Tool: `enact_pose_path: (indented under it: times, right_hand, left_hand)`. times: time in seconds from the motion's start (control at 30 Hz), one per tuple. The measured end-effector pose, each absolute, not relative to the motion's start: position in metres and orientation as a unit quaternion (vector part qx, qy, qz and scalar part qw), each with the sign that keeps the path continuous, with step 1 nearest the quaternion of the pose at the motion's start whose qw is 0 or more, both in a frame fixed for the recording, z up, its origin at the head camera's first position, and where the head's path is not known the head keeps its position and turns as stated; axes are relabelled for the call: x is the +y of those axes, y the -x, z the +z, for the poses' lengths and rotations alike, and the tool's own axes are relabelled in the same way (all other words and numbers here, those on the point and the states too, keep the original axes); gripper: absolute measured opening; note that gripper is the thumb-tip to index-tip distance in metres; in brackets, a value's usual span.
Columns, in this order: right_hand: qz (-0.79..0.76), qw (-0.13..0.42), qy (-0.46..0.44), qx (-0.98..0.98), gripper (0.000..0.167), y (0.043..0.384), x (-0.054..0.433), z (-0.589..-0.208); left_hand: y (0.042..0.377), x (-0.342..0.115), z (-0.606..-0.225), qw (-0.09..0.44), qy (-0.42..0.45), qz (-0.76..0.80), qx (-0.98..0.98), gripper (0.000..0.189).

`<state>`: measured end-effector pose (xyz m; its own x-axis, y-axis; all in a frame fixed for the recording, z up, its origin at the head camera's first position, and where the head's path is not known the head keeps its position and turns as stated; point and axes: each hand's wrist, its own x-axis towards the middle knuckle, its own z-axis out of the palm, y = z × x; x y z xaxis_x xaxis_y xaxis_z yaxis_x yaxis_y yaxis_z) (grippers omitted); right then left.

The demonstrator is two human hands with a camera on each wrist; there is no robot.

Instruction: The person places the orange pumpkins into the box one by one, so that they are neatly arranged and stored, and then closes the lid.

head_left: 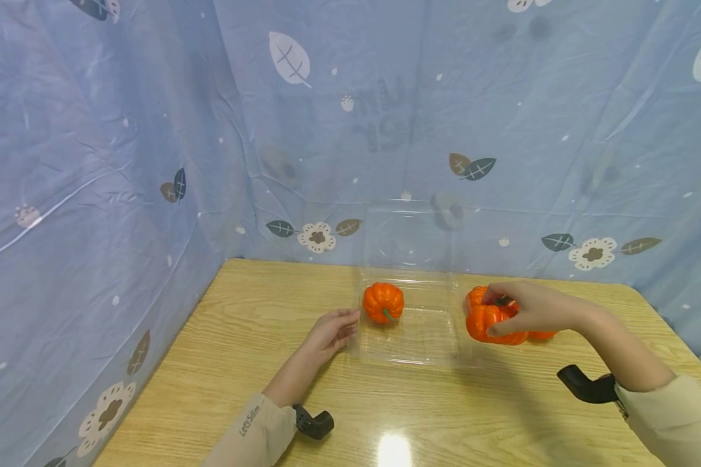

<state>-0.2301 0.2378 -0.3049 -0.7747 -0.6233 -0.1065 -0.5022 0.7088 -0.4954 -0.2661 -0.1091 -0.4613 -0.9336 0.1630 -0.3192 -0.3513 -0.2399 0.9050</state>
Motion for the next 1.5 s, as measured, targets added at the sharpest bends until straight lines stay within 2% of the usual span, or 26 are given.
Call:
enact_pose_path:
  times: [0.3,0.57,0.87,1.1,1.3,1.5]
  right_hand:
    - [-0.201,0.12,0.329,0.915,0.037,0.238,0.2,-0.297]
    - [-0.216,0.142,0.336,0.906,0.039,0.247,0.178,-0.301]
    - [-0.215,0.108,0.379,0.894,0.039,0.254,0.158,-0.318]
    - [-0.247,0.13,0.371,0.886,0.042,0.259,0.141,-0.338]
    - [-0.21,0.105,0.381,0.894,0.043,0.266,0.126,-0.354]
    - [-0.232,0.142,0.362,0.892,0.046,0.271,0.118,-0.364]
  left_hand:
    - [0.266,-0.109,-0.461,0.166,0.076,0.786,0.59,0.027]
    - [0.266,-0.11,-0.46,0.167,0.074,0.785,0.592,0.029]
    - [0.266,-0.109,-0.46,0.167,0.072,0.784,0.594,0.032]
    - [0.266,-0.11,-0.462,0.164,0.072,0.787,0.59,0.029]
    - [0.267,-0.11,-0.462,0.165,0.07,0.782,0.597,0.034]
    - [0.267,-0.11,-0.462,0.166,0.069,0.783,0.596,0.034]
